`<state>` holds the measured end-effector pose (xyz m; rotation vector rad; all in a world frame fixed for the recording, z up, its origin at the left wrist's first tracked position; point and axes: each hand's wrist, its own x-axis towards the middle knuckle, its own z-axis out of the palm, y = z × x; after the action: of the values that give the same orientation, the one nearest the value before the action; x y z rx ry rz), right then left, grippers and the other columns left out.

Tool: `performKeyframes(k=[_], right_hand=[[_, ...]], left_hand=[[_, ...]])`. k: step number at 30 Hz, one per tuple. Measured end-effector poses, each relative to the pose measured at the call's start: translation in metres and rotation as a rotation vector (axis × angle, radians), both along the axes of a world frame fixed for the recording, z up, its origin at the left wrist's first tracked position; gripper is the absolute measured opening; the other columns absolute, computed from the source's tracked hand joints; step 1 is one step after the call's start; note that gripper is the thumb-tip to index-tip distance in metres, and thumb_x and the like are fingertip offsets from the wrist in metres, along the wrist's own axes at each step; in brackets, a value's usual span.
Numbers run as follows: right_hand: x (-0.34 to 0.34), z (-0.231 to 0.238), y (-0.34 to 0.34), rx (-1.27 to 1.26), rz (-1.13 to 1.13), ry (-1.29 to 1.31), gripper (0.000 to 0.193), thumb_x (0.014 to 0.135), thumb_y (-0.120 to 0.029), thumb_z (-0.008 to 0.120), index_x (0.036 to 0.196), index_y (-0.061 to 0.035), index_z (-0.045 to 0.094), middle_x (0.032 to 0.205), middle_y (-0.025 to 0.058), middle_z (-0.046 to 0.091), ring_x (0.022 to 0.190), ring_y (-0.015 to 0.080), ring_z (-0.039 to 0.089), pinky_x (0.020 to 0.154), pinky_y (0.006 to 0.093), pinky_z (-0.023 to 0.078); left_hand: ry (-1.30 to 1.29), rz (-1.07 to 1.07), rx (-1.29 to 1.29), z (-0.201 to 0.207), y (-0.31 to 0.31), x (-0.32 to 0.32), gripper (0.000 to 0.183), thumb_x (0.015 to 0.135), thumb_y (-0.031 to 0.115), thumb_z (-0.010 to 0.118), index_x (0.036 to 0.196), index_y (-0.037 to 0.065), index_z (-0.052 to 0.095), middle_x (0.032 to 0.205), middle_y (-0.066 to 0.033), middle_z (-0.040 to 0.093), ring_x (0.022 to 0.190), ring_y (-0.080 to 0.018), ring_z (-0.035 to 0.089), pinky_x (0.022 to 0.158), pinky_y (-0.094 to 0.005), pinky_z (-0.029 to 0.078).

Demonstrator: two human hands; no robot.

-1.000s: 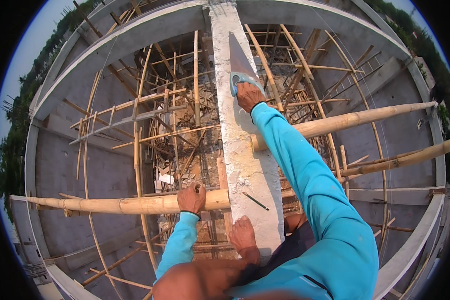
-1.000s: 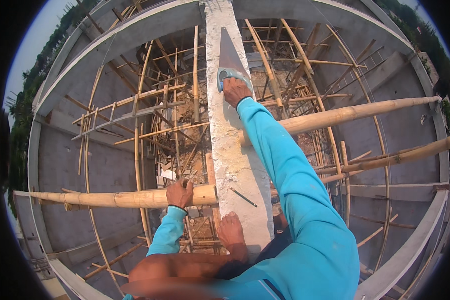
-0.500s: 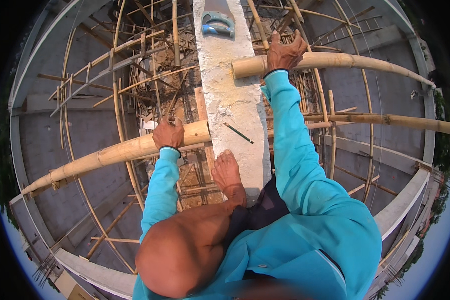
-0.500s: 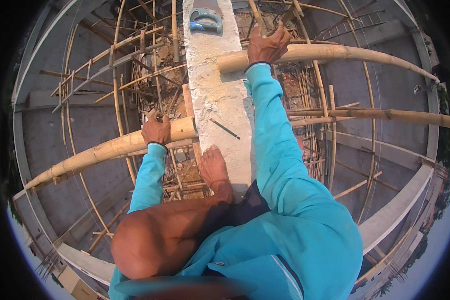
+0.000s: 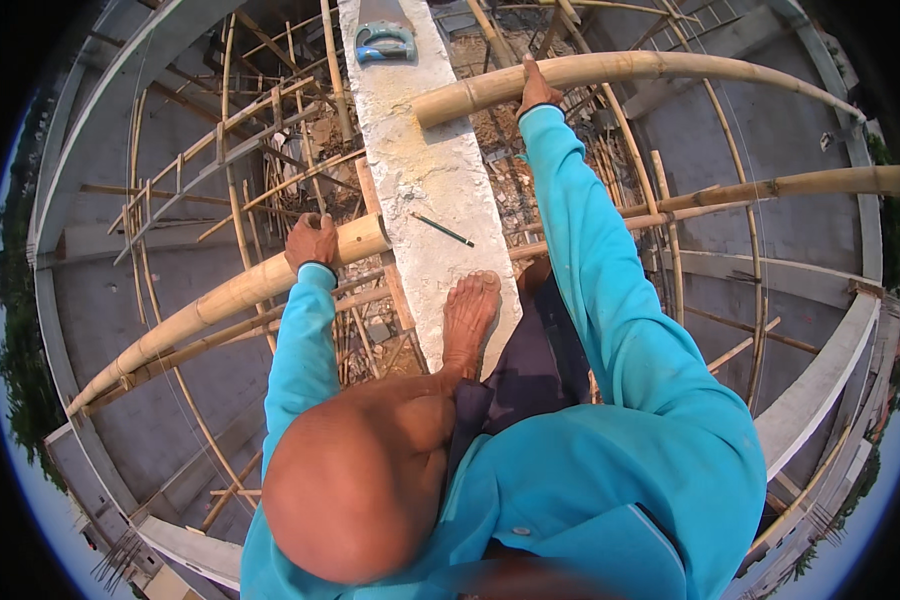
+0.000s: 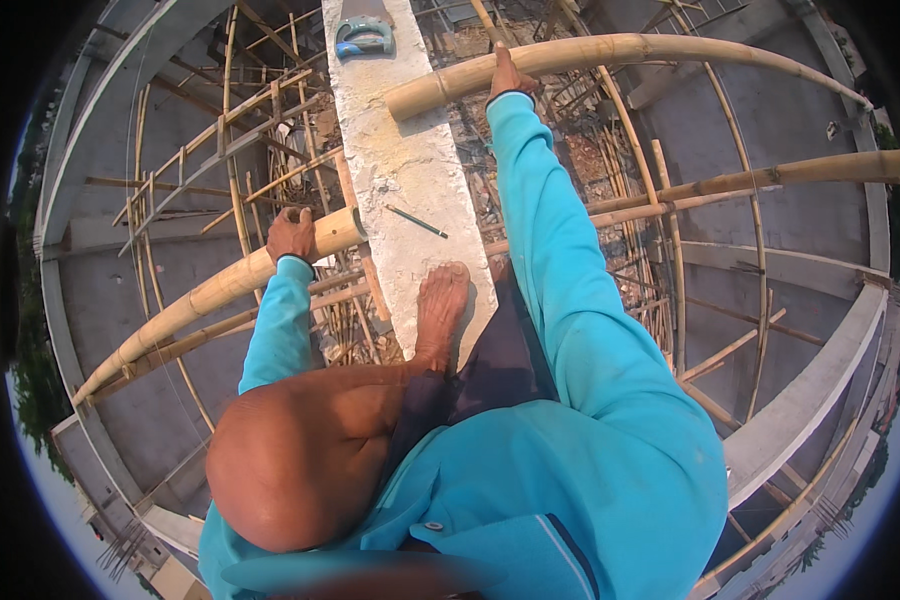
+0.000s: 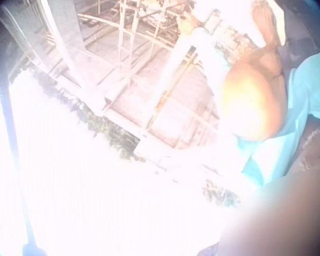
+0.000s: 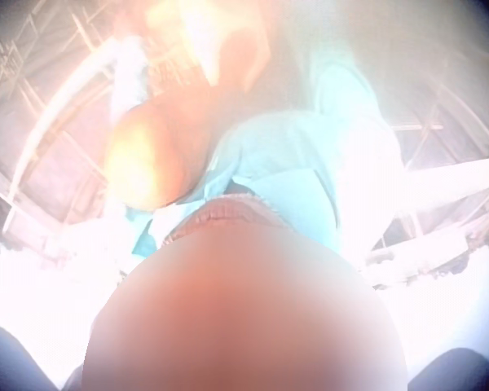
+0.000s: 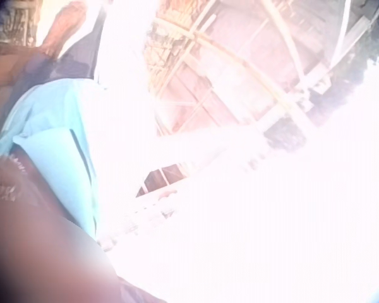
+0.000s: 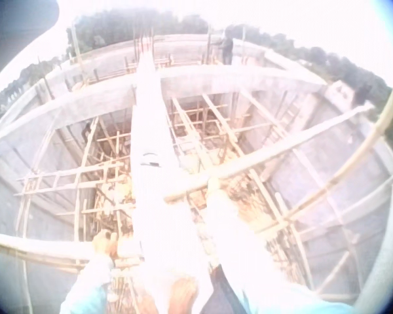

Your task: The person positions a long bamboo pole onto a concrete beam and secures it using a hammer and nail. They then adjust the pole's position to ensure it is properly aligned within the scaffolding structure.

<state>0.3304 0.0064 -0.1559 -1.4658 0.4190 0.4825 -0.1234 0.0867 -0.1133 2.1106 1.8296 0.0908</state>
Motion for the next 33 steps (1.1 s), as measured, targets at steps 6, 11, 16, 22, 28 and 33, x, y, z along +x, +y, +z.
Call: performKeyframes(k=[6, 11, 16, 22, 28, 33], right_hand=[[-0.011, 0.029, 0.006, -0.148, -0.161, -0.087, 0.110, 0.071, -0.038, 0.088, 0.144, 0.0121, 0.023, 0.141, 0.0377, 0.045, 0.123, 0.0456, 0.057, 0.107, 0.0485, 0.049], [-0.013, 0.004, -0.008, 0.125, -0.260, 0.001, 0.086, 0.063, -0.022, 0.086, 0.127, 0.0070, 0.036, 0.113, 0.0283, 0.062, 0.097, 0.0365, 0.064, 0.087, 0.0467, 0.056], [-0.047, -0.003, -0.085, 0.478, -0.222, 0.062, 0.041, 0.062, -0.015, 0.079, 0.094, 0.0064, 0.064, 0.087, 0.0172, 0.064, 0.077, 0.0333, 0.066, 0.073, 0.0480, 0.057], [-0.068, -0.005, -0.184, 0.630, -0.231, 0.144, 0.048, 0.069, -0.022, 0.077, 0.108, -0.0001, 0.059, 0.099, 0.0175, 0.061, 0.088, 0.0348, 0.063, 0.082, 0.0504, 0.054], [-0.054, 0.015, -0.242, 0.555, -0.253, 0.127, 0.054, 0.076, -0.036, 0.075, 0.116, -0.0032, 0.058, 0.097, 0.0167, 0.063, 0.086, 0.0318, 0.064, 0.081, 0.0481, 0.054], [-0.041, 0.055, -0.251, 0.568, -0.273, 0.106, 0.056, 0.077, -0.033, 0.077, 0.117, 0.0005, 0.056, 0.097, 0.0171, 0.062, 0.087, 0.0304, 0.065, 0.077, 0.0488, 0.055]], left_hand=[[-0.413, -0.109, 0.177, -0.019, 0.004, 0.024, 0.031, 0.087, 0.029, 0.071, 0.107, 0.005, 0.073, 0.104, -0.0134, 0.075, 0.096, -0.0314, 0.072, 0.086, -0.0406, 0.054], [-0.635, -0.542, 0.155, -0.007, -0.002, 0.130, 0.052, 0.083, 0.024, 0.079, 0.127, 0.001, 0.062, 0.119, -0.0202, 0.067, 0.113, -0.0357, 0.064, 0.099, -0.0431, 0.049], [-0.464, -0.983, 0.075, 0.023, -0.016, 0.201, 0.070, 0.077, 0.032, 0.083, 0.134, 0.004, 0.057, 0.133, -0.0200, 0.059, 0.122, -0.0395, 0.055, 0.110, -0.0491, 0.039], [-0.263, -1.181, -0.503, 0.028, -0.075, 0.241, 0.079, 0.073, 0.047, 0.082, 0.136, 0.005, 0.057, 0.113, -0.0191, 0.071, 0.108, -0.0382, 0.066, 0.106, -0.0477, 0.041], [-0.077, -1.322, -0.629, 0.024, -0.113, 0.257, 0.084, 0.075, 0.055, 0.082, 0.136, 0.004, 0.057, 0.111, -0.0230, 0.072, 0.102, -0.0399, 0.070, 0.093, -0.0460, 0.053], [-0.507, -0.943, -1.496, 0.028, -0.135, 0.283, 0.069, 0.072, 0.018, 0.091, 0.128, -0.005, 0.059, 0.102, -0.0124, 0.072, 0.094, -0.0223, 0.069, 0.088, -0.0349, 0.056]])
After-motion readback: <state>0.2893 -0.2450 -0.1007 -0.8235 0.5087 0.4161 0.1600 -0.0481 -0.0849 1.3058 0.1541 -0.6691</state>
